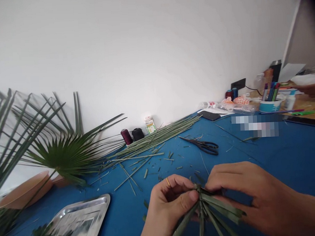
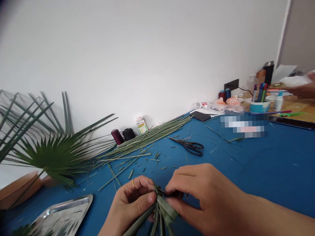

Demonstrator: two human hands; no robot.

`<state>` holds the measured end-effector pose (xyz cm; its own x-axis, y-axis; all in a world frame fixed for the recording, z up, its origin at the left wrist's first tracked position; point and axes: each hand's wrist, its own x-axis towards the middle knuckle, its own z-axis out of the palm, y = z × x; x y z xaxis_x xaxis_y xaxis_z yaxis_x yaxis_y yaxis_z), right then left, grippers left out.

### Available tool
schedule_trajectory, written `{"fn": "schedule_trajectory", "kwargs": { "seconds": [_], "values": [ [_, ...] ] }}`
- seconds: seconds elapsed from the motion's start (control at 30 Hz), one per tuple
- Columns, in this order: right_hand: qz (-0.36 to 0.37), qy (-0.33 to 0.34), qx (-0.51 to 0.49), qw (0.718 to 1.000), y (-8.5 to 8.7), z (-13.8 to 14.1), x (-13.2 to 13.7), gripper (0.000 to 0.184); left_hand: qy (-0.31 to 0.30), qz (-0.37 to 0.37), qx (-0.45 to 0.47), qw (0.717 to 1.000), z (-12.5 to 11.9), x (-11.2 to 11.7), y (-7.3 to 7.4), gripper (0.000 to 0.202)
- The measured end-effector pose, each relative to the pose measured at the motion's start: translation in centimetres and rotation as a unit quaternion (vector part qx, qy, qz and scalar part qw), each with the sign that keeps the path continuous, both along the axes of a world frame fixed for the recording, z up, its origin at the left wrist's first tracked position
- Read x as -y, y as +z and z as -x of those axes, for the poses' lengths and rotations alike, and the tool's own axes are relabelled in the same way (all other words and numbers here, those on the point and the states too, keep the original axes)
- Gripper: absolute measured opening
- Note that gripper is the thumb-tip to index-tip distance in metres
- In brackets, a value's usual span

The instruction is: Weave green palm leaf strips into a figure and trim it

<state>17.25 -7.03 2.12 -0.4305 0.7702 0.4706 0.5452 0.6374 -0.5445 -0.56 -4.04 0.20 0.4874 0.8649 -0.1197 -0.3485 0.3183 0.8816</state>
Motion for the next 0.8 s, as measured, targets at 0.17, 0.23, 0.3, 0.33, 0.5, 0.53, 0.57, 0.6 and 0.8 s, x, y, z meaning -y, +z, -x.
{"fn": "schedule_trajectory", "kwargs": {
  "seconds": [0.17, 0.23, 0.3, 0.33, 0.5, 0.53, 0.57, 0.6, 0.8],
  "values": [
    [0.247, 0.011, -0.092, 0.964, 1.4, -0.9, -0.8, 0.021, -0.02, 0.019, -0.012, 1.0, 0.1, -0.2, 0.5, 0.018],
    [0.264, 0.057, -0.13, 0.954, 1.4, -1.0, -1.2, 0.027, -0.029, 0.034, -0.017, 0.999, 0.2, -0.2, 0.4, 0.018],
    [0.253, 0.129, -0.134, 0.949, 1.2, -0.7, -1.5, 0.026, -0.04, 0.064, -0.023, 0.997, 0.4, -0.1, 0.4, 0.018],
    [0.246, 0.159, -0.131, 0.947, 1.1, -0.5, -1.7, 0.024, -0.047, 0.085, -0.032, 0.995, 0.4, -0.1, 0.5, 0.017],
    [0.215, 0.182, -0.163, 0.946, 0.9, 0.6, -1.9, 0.012, -0.062, 0.143, -0.054, 0.986, 0.8, 0.5, 1.6, 0.019],
    [0.209, 0.175, -0.176, 0.946, 0.8, 0.8, -1.8, 0.011, -0.059, 0.139, -0.046, 0.988, 0.8, 0.6, 1.8, 0.019],
    [0.202, 0.168, -0.19, 0.946, 0.7, 0.9, -1.6, 0.009, -0.055, 0.132, -0.037, 0.989, 0.8, 0.7, 1.8, 0.02],
    [0.198, 0.159, -0.203, 0.946, 0.6, 1.0, -1.4, 0.007, -0.05, 0.125, -0.028, 0.99, 0.8, 0.8, 1.8, 0.02],
    [0.213, 0.142, -0.274, 0.927, -0.1, 1.5, -0.6, 0.017, -0.059, 0.051, 0.023, 0.997, 0.4, 0.8, 0.7, 0.023]
  ]
}}
